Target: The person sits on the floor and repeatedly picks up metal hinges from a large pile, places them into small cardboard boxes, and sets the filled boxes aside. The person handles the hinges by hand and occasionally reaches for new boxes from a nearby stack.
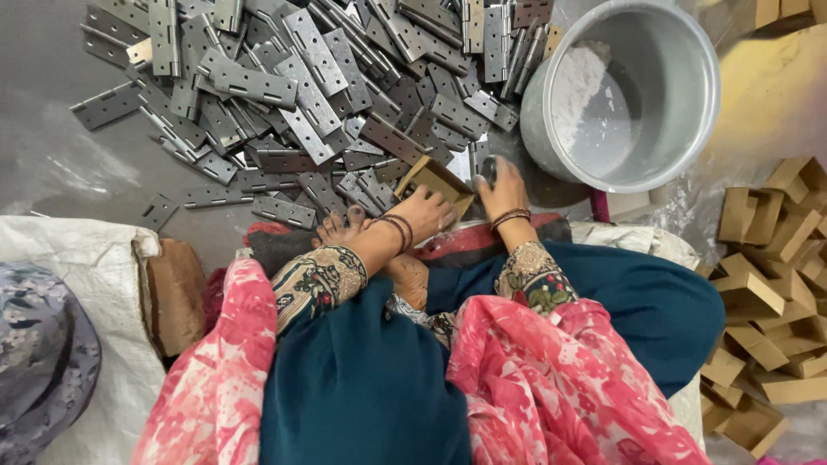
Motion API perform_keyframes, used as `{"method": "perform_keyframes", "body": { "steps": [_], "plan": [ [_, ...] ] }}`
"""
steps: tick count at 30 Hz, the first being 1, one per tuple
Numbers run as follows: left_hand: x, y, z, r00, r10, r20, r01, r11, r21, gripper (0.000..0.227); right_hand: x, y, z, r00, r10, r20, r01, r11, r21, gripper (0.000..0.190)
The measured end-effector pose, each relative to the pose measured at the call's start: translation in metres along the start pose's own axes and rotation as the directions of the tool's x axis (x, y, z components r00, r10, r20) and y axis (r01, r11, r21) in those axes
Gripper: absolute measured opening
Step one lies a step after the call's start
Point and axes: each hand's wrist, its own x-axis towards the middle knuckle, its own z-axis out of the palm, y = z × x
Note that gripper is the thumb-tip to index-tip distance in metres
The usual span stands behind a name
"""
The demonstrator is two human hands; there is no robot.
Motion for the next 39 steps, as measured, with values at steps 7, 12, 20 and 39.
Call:
{"method": "perform_keyframes", "body": {
  "steps": [7,12,20,39],
  "plan": [
    [0.003,0.006,0.014,1.0,-0.009,0.01,0.009,1.0,-0.025,0.028,0.009,-0.009,0.012,0.973,0.181,0.146,-0.14,0.957,-0.254,0.069],
    [0.003,0.004,0.022,0.998,-0.044,-0.041,0.04,0.994,-0.101,0.027,0.004,0.002,0.003,0.981,0.163,0.109,-0.121,0.94,-0.318,0.058],
    [-0.024,0.0,-0.003,0.979,-0.107,-0.176,0.112,0.993,0.021,0.027,-0.017,0.002,-0.024,0.972,0.212,0.097,-0.229,0.792,0.567,0.027],
    [-0.022,0.0,-0.014,0.98,-0.195,-0.031,0.197,0.96,0.2,0.044,0.044,-0.125,-0.008,0.924,-0.335,0.183,0.33,0.942,0.06,0.027]
  ]
}}
